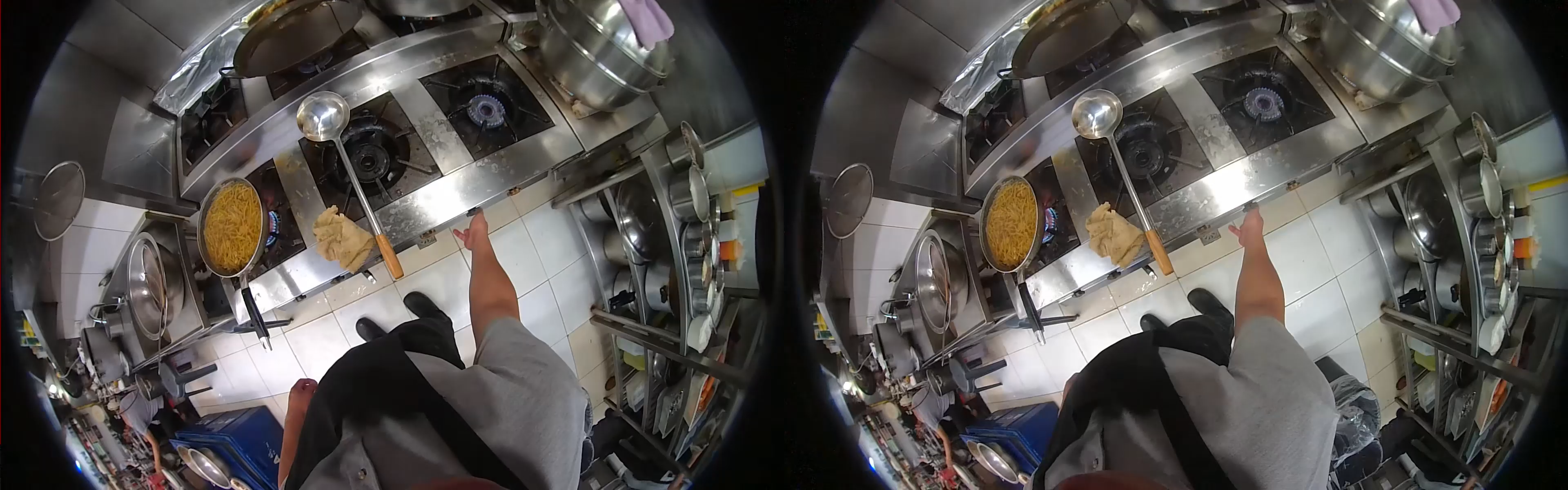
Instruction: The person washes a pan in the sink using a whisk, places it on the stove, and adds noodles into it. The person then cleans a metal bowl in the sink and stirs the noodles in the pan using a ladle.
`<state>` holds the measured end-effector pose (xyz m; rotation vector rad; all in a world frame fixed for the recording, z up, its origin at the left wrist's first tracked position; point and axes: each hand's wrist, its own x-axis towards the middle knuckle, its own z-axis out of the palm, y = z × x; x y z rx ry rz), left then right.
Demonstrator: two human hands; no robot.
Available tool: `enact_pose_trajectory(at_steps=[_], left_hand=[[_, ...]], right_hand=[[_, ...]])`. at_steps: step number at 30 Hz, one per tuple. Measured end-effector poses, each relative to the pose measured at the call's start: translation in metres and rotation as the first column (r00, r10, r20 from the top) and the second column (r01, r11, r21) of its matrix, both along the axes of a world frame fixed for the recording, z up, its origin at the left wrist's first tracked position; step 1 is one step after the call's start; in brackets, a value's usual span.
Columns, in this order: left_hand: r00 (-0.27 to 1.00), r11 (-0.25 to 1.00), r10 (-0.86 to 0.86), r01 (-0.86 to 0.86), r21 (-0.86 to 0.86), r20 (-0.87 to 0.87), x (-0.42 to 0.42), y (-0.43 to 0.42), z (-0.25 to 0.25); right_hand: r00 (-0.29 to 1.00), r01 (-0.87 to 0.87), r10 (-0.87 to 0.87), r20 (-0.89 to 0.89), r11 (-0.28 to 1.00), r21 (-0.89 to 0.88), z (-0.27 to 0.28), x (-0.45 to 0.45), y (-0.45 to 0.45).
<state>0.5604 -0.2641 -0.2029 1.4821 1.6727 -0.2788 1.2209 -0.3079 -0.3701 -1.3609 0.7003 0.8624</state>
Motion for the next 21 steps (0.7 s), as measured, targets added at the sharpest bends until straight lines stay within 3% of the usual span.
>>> enact_pose_trajectory(at_steps=[2,5,8,15,17,18,20,21], left_hand=[[0.996,0.994,-0.09,0.089,0.061,0.008,-0.014,-0.01,-0.007],[0.998,1.0,0.014,-0.015,0.012,0.067,-0.037,-0.036,-0.015],[1.0,0.999,0.001,0.001,-0.048,0.023,-0.055,-0.051,-0.026],[0.998,0.998,-0.052,0.053,-0.038,0.025,-0.06,-0.064,-0.039],[0.997,0.997,-0.067,0.068,-0.026,0.03,-0.058,-0.062,-0.046],[0.996,0.997,-0.076,0.077,-0.018,0.034,-0.055,-0.062,-0.049],[0.995,0.996,-0.09,0.091,-0.007,0.044,-0.05,-0.061,-0.054],[0.994,0.995,-0.099,0.099,-0.002,0.047,-0.049,-0.06,-0.058]], right_hand=[[0.999,0.035,-0.033,-0.022,0.993,0.109,-0.011,0.005,0.011],[0.995,0.097,-0.095,-0.019,0.959,0.265,-0.039,0.008,0.015],[0.985,0.17,-0.161,-0.063,0.968,0.182,-0.031,0.006,0.022],[0.995,0.101,-0.096,-0.033,0.979,0.175,-0.011,-0.006,0.014],[0.992,0.116,-0.113,-0.057,0.992,0.048,0.005,-0.022,0.01],[0.994,0.085,-0.087,-0.059,0.996,-0.035,-0.006,-0.033,0.009],[0.974,-0.225,0.224,-0.024,0.973,-0.044,-0.048,-0.067,-0.01],[0.885,-0.463,0.466,-0.005,0.879,-0.113,-0.053,-0.086,-0.018]])
